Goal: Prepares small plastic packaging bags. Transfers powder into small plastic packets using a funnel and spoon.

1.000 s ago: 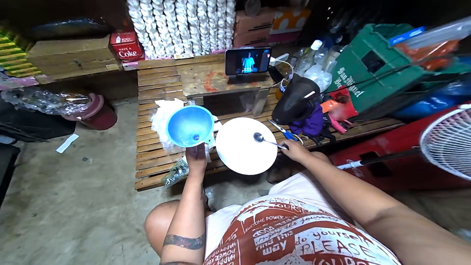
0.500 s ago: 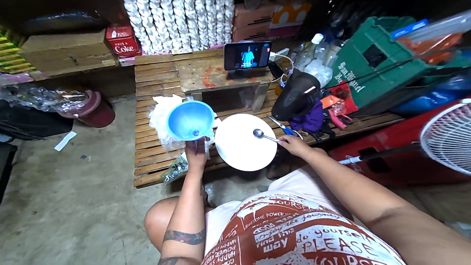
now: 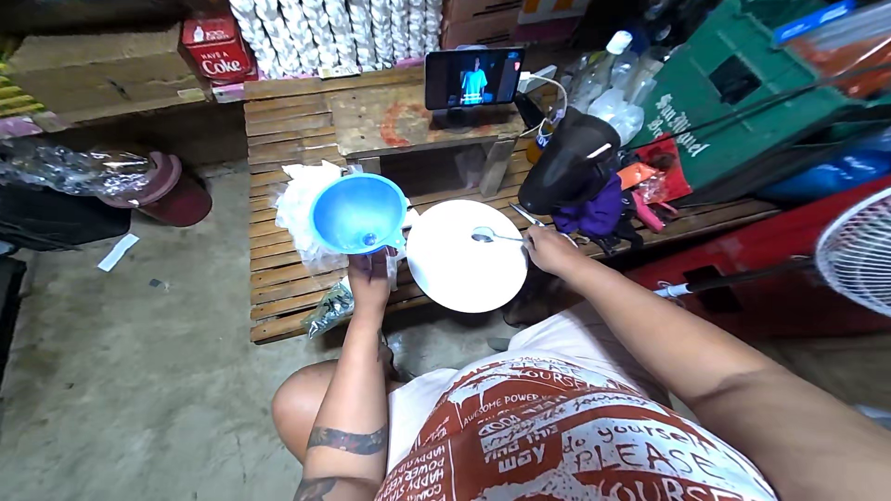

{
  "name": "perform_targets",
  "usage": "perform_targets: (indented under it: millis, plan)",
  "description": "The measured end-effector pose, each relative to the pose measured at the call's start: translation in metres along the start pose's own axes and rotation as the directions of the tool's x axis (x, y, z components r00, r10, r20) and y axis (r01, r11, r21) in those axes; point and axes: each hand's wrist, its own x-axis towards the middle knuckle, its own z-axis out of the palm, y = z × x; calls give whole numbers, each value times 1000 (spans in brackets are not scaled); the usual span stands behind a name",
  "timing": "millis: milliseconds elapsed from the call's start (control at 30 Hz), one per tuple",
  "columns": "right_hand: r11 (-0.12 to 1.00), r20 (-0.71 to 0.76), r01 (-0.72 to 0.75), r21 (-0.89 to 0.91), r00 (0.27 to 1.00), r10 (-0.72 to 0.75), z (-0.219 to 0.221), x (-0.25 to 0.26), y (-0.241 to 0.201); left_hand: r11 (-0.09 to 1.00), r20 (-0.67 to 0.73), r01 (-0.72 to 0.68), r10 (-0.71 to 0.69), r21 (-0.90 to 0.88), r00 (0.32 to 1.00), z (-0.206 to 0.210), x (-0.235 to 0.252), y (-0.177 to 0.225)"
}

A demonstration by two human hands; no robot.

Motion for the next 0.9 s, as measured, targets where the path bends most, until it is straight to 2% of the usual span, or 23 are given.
perform_targets:
  millis: [200, 400, 500, 600, 800, 900]
  plan:
    - [987, -88, 162, 21, 983, -160, 5, 5, -21, 1000, -50, -12, 14, 27, 999, 2, -3, 2]
    - [979, -46, 192, -66, 980, -196, 5, 14, -53, 1000, -9, 20, -20, 15, 1000, 1, -6, 0]
    - [961, -65, 259, -96, 962, -265, 11, 21, -60, 998, -12, 51, -51, 26, 999, 3, -6, 3]
    - [935, -81, 340, -103, 934, -349, 21, 23, -65, 1000, 6, 16, -16, 11, 1000, 3, -4, 0]
    - [879, -55, 471, -74, 878, -475, 37, 9, -51, 1000, 11, -14, 14, -14, 1000, 6, 0, -1]
    - [876, -33, 480, -46, 876, -482, 42, -2, -37, 999, 11, -25, 25, -20, 1000, 5, 0, -1]
